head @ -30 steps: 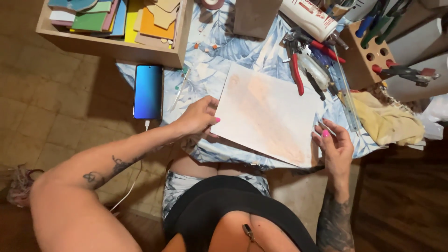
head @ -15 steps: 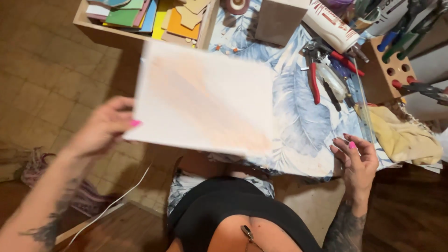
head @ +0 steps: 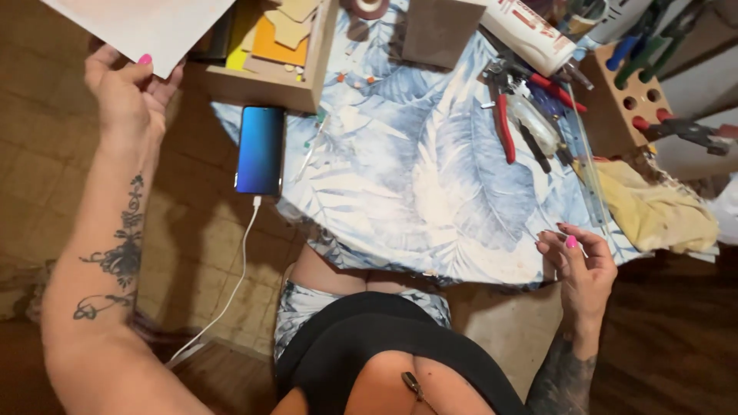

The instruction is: Decorating a small white box by adhering small orange curved pieces in a pattern

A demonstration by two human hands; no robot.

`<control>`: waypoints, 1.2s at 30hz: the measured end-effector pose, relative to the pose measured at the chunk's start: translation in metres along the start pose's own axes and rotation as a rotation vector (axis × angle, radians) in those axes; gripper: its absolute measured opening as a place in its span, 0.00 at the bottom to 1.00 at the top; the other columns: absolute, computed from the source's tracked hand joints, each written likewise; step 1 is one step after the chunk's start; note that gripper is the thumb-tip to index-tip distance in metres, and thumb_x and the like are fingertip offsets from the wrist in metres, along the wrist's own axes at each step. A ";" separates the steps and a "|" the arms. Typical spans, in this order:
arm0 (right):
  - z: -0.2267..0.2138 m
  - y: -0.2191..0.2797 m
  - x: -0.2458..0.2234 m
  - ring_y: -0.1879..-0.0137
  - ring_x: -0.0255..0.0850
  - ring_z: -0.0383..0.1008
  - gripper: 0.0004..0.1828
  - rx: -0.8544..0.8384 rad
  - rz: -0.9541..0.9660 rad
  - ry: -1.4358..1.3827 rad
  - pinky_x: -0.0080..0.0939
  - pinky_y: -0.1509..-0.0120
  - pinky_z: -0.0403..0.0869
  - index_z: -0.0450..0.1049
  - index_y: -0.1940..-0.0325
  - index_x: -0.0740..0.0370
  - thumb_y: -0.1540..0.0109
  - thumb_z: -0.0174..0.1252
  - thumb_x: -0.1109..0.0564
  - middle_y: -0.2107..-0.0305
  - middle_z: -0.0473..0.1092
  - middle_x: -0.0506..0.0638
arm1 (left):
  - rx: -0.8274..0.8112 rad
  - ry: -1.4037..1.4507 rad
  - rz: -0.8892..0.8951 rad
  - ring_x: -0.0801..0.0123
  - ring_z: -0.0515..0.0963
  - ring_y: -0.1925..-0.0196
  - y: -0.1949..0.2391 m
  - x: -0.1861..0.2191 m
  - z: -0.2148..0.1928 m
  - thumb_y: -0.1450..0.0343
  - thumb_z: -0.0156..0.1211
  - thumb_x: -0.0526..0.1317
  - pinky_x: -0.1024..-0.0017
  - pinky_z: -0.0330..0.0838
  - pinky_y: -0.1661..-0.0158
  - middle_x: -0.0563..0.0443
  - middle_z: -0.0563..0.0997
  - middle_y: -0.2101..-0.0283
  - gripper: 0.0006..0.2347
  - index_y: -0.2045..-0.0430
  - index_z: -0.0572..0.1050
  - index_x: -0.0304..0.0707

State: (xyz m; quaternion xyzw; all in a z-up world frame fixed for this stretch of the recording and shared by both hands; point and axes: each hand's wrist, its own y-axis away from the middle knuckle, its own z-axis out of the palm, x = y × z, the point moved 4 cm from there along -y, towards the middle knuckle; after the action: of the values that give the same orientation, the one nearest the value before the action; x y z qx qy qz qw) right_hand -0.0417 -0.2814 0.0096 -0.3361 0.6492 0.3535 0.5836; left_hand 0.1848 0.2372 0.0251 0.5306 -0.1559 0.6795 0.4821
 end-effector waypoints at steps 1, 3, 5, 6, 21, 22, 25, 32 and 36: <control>-0.004 -0.001 0.004 0.61 0.44 0.71 0.11 0.013 0.002 0.001 0.34 0.55 0.73 0.61 0.59 0.68 0.40 0.47 0.57 0.65 0.66 0.59 | -0.011 -0.004 -0.007 0.59 0.81 0.67 -0.002 -0.003 0.004 0.42 0.44 0.25 0.75 0.84 0.73 0.40 0.73 0.59 0.16 0.63 0.58 0.41; -0.011 -0.001 0.010 0.60 0.43 0.70 0.09 0.013 -0.068 0.000 0.35 0.54 0.73 0.61 0.60 0.67 0.39 0.47 0.58 0.62 0.64 0.58 | 0.024 0.026 -0.051 0.56 0.79 0.63 -0.004 -0.011 0.009 0.46 0.44 0.24 0.65 0.85 0.68 0.42 0.72 0.63 0.18 0.65 0.56 0.41; -0.015 -0.001 0.019 0.60 0.45 0.70 0.08 -0.003 -0.116 0.001 0.37 0.54 0.73 0.59 0.59 0.67 0.39 0.46 0.59 0.61 0.64 0.59 | -0.015 -0.112 -0.065 0.69 0.74 0.71 0.016 -0.001 0.015 0.42 0.46 0.27 0.72 0.85 0.65 0.47 0.68 0.62 0.16 0.62 0.55 0.40; -0.015 -0.001 0.022 0.60 0.47 0.70 0.08 -0.032 -0.171 0.001 0.40 0.54 0.73 0.58 0.58 0.67 0.38 0.44 0.60 0.59 0.63 0.61 | -0.045 -0.241 -0.071 0.82 0.68 0.78 0.026 0.005 0.018 0.37 0.48 0.30 0.78 0.86 0.62 0.53 0.65 0.62 0.15 0.60 0.54 0.39; 0.171 -0.165 -0.082 0.35 0.56 0.48 0.55 -0.624 -0.757 0.419 0.51 0.32 0.53 0.34 0.38 0.61 0.53 0.67 0.49 0.42 0.41 0.61 | -0.677 -0.696 0.205 0.62 0.72 0.60 0.167 0.019 0.038 0.34 0.41 0.33 0.73 0.73 0.63 0.40 0.66 0.59 0.08 0.64 0.57 0.29; 0.180 -0.184 -0.081 0.35 0.56 0.48 0.55 -0.632 -0.757 0.414 0.51 0.32 0.53 0.34 0.38 0.61 0.53 0.67 0.49 0.42 0.41 0.61 | -0.668 -0.700 0.205 0.62 0.72 0.60 0.175 0.015 0.033 0.34 0.41 0.33 0.73 0.73 0.63 0.40 0.66 0.59 0.08 0.64 0.57 0.29; 0.210 -0.221 -0.087 0.31 0.49 0.40 0.56 -0.744 -0.860 0.404 0.52 0.30 0.52 0.33 0.38 0.54 0.50 0.72 0.59 0.39 0.40 0.57 | -0.852 -0.981 -0.173 0.72 0.71 0.48 0.197 -0.017 0.013 0.39 0.47 0.44 0.72 0.65 0.51 0.54 0.72 0.51 0.15 0.61 0.69 0.44; 0.229 -0.230 -0.092 0.33 0.54 0.49 0.58 -0.927 -0.823 0.296 0.51 0.32 0.59 0.28 0.39 0.49 0.51 0.67 0.67 0.44 0.48 0.65 | -0.757 -0.719 -0.368 0.74 0.75 0.55 0.209 -0.078 -0.009 0.37 0.48 0.38 0.79 0.65 0.55 0.52 0.79 0.60 0.10 0.66 0.74 0.38; 0.228 -0.226 -0.093 0.34 0.54 0.52 0.57 -0.908 -0.796 0.204 0.51 0.31 0.59 0.31 0.38 0.50 0.53 0.67 0.68 0.43 0.50 0.65 | -0.759 -0.564 -0.269 0.71 0.75 0.56 0.211 -0.088 0.001 0.36 0.47 0.40 0.77 0.67 0.55 0.48 0.77 0.59 0.13 0.63 0.71 0.34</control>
State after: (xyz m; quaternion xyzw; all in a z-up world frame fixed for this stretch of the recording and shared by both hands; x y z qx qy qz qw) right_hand 0.2776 -0.2035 0.0716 -0.8002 0.3108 0.3156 0.4042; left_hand 0.0097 0.0908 0.0118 0.4964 -0.4471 0.3363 0.6638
